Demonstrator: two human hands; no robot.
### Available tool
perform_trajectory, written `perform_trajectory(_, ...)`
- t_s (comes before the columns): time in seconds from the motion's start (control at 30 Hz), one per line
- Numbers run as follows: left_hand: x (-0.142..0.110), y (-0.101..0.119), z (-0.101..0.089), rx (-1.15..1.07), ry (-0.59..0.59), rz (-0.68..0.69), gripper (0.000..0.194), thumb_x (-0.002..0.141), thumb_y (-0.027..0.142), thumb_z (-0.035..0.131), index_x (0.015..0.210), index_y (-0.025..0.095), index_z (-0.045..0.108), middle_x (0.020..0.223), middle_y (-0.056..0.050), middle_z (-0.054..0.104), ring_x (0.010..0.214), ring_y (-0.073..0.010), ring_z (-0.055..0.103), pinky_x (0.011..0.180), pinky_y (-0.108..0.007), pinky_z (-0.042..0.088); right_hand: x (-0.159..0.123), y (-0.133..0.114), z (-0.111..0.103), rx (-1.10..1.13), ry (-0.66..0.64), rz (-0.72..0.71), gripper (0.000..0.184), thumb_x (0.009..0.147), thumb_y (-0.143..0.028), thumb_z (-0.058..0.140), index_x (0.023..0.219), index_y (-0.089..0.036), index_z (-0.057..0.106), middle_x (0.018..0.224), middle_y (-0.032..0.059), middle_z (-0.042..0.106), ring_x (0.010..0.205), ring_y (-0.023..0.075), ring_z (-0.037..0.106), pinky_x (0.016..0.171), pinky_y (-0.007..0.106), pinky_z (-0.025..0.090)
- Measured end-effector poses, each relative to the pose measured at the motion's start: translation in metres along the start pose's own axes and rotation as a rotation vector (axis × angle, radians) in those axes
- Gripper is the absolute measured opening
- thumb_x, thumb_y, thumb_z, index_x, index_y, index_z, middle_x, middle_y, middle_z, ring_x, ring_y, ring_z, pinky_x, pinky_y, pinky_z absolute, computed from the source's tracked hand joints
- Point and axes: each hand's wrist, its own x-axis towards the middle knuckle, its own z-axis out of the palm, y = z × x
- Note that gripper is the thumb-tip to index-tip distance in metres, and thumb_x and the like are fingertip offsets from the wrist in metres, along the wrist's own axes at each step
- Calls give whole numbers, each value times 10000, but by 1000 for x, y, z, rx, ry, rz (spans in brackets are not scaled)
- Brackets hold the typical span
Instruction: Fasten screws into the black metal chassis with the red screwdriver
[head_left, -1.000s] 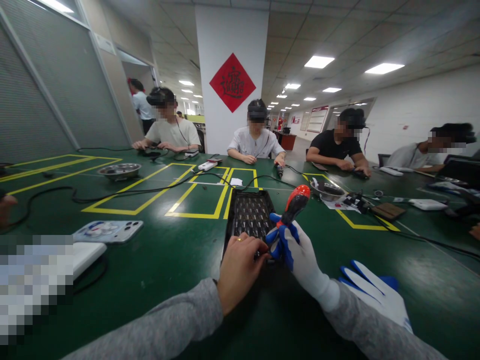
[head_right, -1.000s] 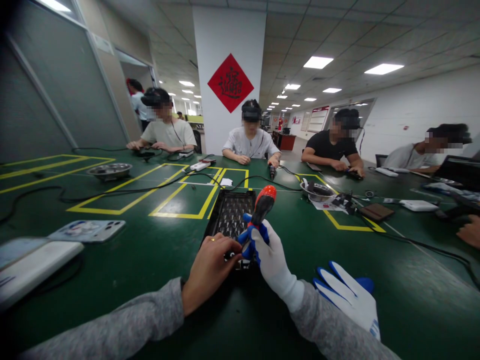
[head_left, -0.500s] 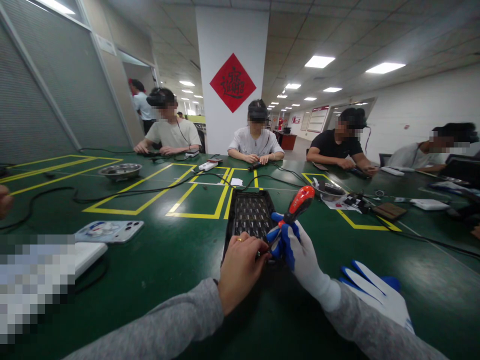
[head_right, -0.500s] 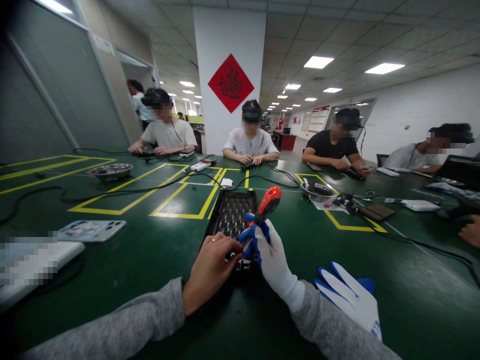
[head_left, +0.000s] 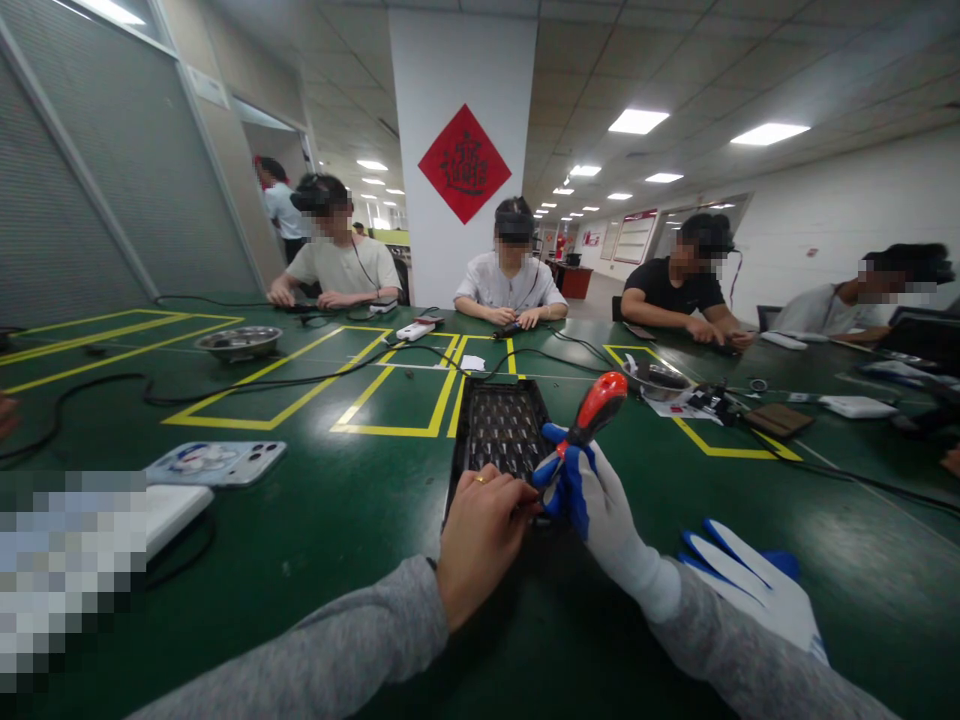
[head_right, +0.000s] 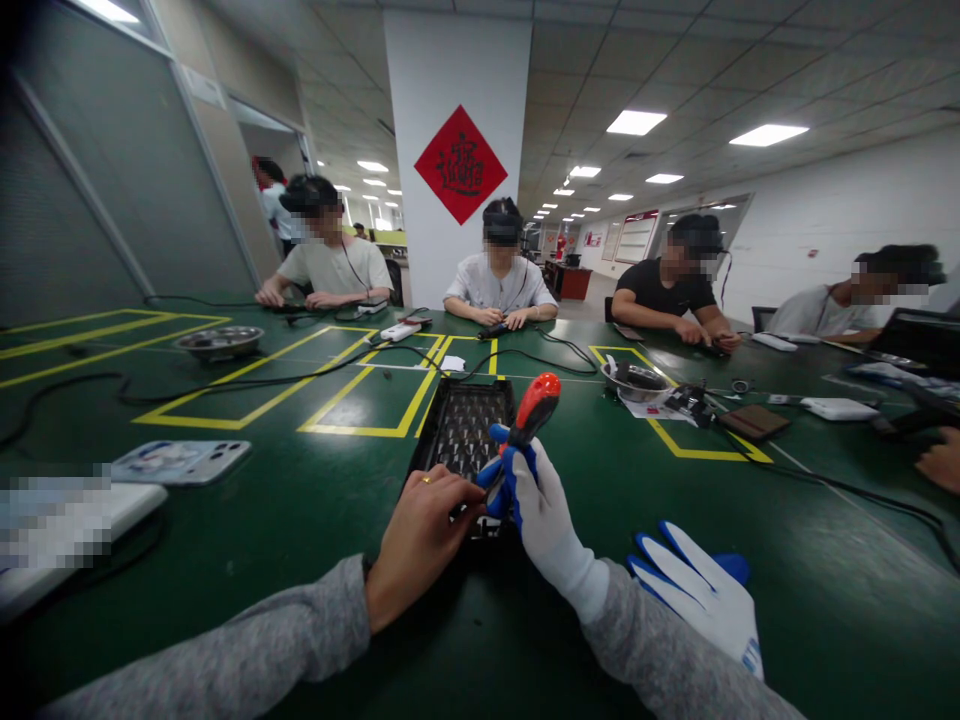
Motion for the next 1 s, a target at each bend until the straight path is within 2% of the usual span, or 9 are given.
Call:
perform_trajectory(0.2, 0, 2, -1, 15, 13, 14, 96, 811, 198, 593, 897, 233, 618, 867, 18, 651, 825, -177, 508, 742, -331, 331, 0, 6, -3, -52, 43, -56, 395, 909, -403, 382, 1231, -202, 490, 1152, 85, 594, 1059, 202, 553, 939, 378, 431)
perform_trajectory(0.27, 0, 3, -1, 19, 27, -10, 155, 759, 229, 662, 904, 230, 606, 868, 19, 642, 830, -184, 507, 729, -324, 337, 0, 4, -3, -75, 52, -71, 388, 913, -397, 375, 1236, -214, 488, 1198, 79, 571, 1071, 194, 546, 975, 379, 400)
perform_trajectory(0.37, 0, 3, -1, 9, 37, -34, 178, 721, 210, 699, 872, 223, 606, 828, 25, 634, 799, -175, 513, 711, -313, 339, 0, 1, -2, -83, 42, -63, 393, 915, -401, 367, 1244, -220, 482, 1173, 74, 585, 1026, 189, 569, 938, 369, 434)
perform_trajectory(0.5, 0, 0, 1, -15, 24, -32, 70, 794, 177, 611, 838, 228, 632, 808, 18, 648, 755, -160, 522, 704, -312, 337, -2, -3, -1, -89, 39, -74, 395, 904, -421, 388, 1218, -213, 508, 1099, 70, 617, 979, 190, 582, 880, 349, 471)
perform_trajectory(0.63, 0, 2, -1, -15, 7, -11, 129, 831, 166, 550, 895, 229, 643, 833, -2, 656, 771, -162, 529, 716, -318, 341, -2, -2, -1, -64, 35, -57, 397, 906, -413, 390, 1240, -222, 490, 1104, 67, 607, 965, 184, 579, 904, 366, 452)
perform_trajectory(0.77, 1, 5, -3, 12, 29, -20, 82, 839, 227, 550, 880, 218, 620, 874, -3, 642, 841, -180, 512, 746, -329, 344, -1, 0, -1, -43, 30, -53, 407, 911, -403, 380, 1269, -227, 464, 1156, 75, 586, 1029, 202, 552, 955, 413, 409)
perform_trajectory(0.83, 1, 6, -4, 5, 29, -32, 143, 884, 246, 473, 872, 214, 612, 861, -2, 634, 828, -175, 506, 750, -332, 343, -2, -1, -1, -58, 43, -66, 392, 912, -394, 382, 1255, -230, 478, 1172, 74, 579, 1047, 204, 543, 968, 416, 397)
perform_trajectory(0.93, 0, 6, -6, -17, 24, -37, 261, 931, 215, 344, 918, 213, 605, 855, -6, 626, 822, -169, 502, 764, -335, 342, -2, -3, -1, -83, 75, -91, 362, 906, -386, 404, 1218, -236, 510, 1071, 62, 619, 945, 186, 577, 899, 373, 450)
perform_trajectory(1.0, -1, 7, -6, -21, 17, -29, 226, 915, 200, 374, 945, 211, 598, 876, -7, 625, 845, -171, 502, 783, -339, 339, -2, -7, 0, -66, 62, -81, 359, 904, -389, 410, 1212, -236, 514, 944, 47, 642, 791, 158, 597, 780, 322, 499)
